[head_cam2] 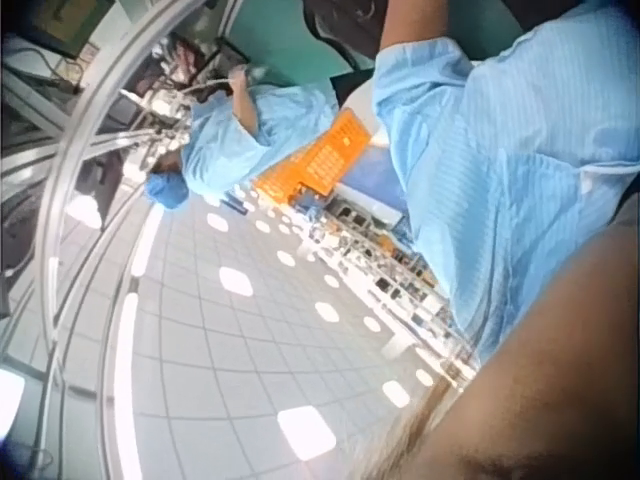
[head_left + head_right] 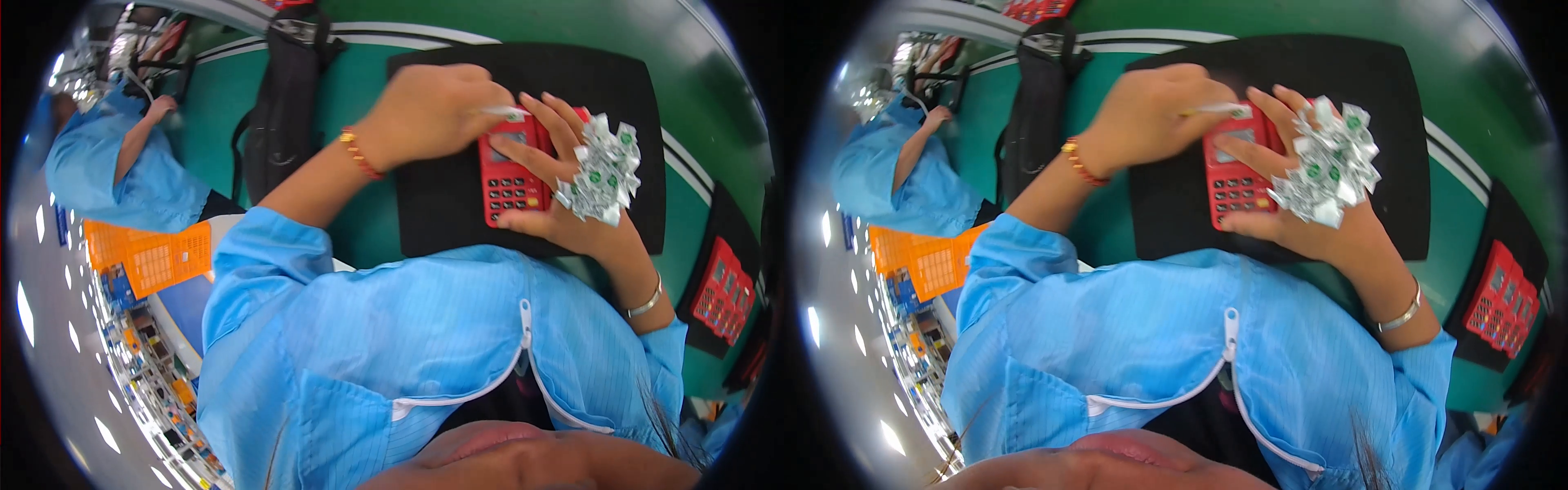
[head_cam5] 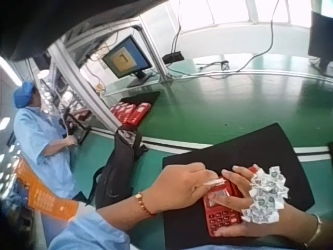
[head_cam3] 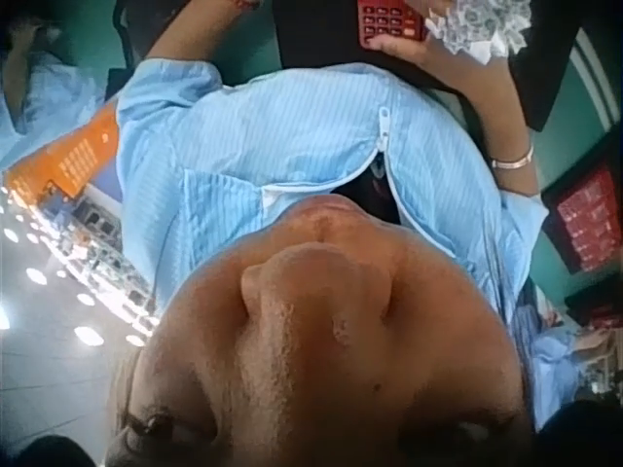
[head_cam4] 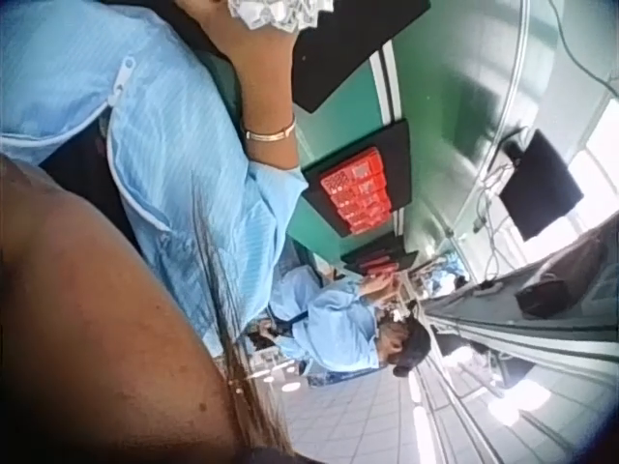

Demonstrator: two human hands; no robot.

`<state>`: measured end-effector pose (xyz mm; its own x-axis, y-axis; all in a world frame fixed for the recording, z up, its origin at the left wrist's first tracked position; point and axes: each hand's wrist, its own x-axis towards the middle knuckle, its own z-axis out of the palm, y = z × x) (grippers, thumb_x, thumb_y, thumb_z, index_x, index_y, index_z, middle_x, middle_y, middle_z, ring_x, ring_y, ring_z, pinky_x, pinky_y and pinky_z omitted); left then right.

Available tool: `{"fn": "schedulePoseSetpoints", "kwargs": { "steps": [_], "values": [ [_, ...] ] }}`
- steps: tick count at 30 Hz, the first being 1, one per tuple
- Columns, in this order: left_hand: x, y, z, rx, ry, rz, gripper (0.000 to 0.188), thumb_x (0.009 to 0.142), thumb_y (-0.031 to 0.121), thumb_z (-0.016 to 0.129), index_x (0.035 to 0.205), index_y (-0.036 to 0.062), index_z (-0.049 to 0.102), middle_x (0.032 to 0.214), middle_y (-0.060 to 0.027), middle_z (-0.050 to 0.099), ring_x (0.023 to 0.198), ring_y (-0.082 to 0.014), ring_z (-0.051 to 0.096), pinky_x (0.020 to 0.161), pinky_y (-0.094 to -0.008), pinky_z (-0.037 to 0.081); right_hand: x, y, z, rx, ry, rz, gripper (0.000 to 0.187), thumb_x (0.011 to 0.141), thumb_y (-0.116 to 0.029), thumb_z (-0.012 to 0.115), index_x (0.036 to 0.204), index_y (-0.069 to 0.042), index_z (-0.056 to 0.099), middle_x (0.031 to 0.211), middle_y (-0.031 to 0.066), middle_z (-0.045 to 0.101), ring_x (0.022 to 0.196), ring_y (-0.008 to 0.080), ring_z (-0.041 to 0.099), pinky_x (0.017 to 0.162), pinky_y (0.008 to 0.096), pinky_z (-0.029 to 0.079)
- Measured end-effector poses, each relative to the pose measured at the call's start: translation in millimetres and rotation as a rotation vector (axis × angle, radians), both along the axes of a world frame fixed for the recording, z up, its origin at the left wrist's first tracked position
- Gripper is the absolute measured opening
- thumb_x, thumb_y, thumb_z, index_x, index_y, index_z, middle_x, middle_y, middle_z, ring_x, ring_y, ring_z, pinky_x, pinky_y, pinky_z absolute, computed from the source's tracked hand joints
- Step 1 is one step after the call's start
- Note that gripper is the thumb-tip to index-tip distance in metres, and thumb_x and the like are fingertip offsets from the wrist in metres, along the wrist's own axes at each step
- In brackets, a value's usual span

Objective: Inspecting and testing handheld POS terminals on an electronic production line.

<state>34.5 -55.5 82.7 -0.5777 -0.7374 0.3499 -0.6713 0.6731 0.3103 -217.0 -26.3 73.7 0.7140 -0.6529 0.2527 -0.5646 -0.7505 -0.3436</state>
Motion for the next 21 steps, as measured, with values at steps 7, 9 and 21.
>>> {"fn": "schedulePoseSetpoints", "kwargs": {
  "steps": [7, 9, 21],
  "values": [
    [-57.3, 5.0, 18.3, -0.045, 0.427, -0.037, 0.021, 0.086, 0.024, 0.074, 0.101, 0.0094, 0.072, 0.092, -0.0085, 0.068, 0.078, -0.0284, 0.068, 0.069, -0.0373, 0.055, -1.8, 2.8, -1.4, 0.208, 0.030, 0.062, 0.086, 0.065, -0.058, 0.087, 0.133, -0.010, 0.066, 0.154, 0.0213, 0.045, 0.147, 0.0408, 0.036, 0.119, 0.0557, 0.027],
    [-68.0, 22.8, 27.0, 0.120, 0.112, -0.248, 0.025, 0.085, 0.021, 0.073, 0.109, 0.0148, 0.072, 0.099, -0.0065, 0.067, 0.081, -0.0280, 0.068, 0.070, -0.0355, 0.056, -2.4, 9.1, -18.8, 0.220, -0.217, 0.010, 0.091, 0.067, -0.057, 0.086, 0.140, -0.010, 0.058, 0.157, 0.0194, 0.042, 0.149, 0.0366, 0.034, 0.121, 0.0535, 0.023],
    [20.9, 52.1, 21.6, 0.476, -0.130, -0.172, 0.031, 0.083, 0.035, 0.078, 0.096, 0.0097, 0.065, 0.098, -0.0078, 0.064, 0.085, -0.0317, 0.068, 0.070, -0.0431, 0.054, -171.0, -21.2, -41.5, -0.148, 0.442, -0.658, 0.058, 0.103, -0.039, 0.058, 0.149, -0.005, 0.049, 0.156, 0.0204, 0.045, 0.144, 0.0395, 0.041, 0.120, 0.0512, 0.029]
  ]
}}
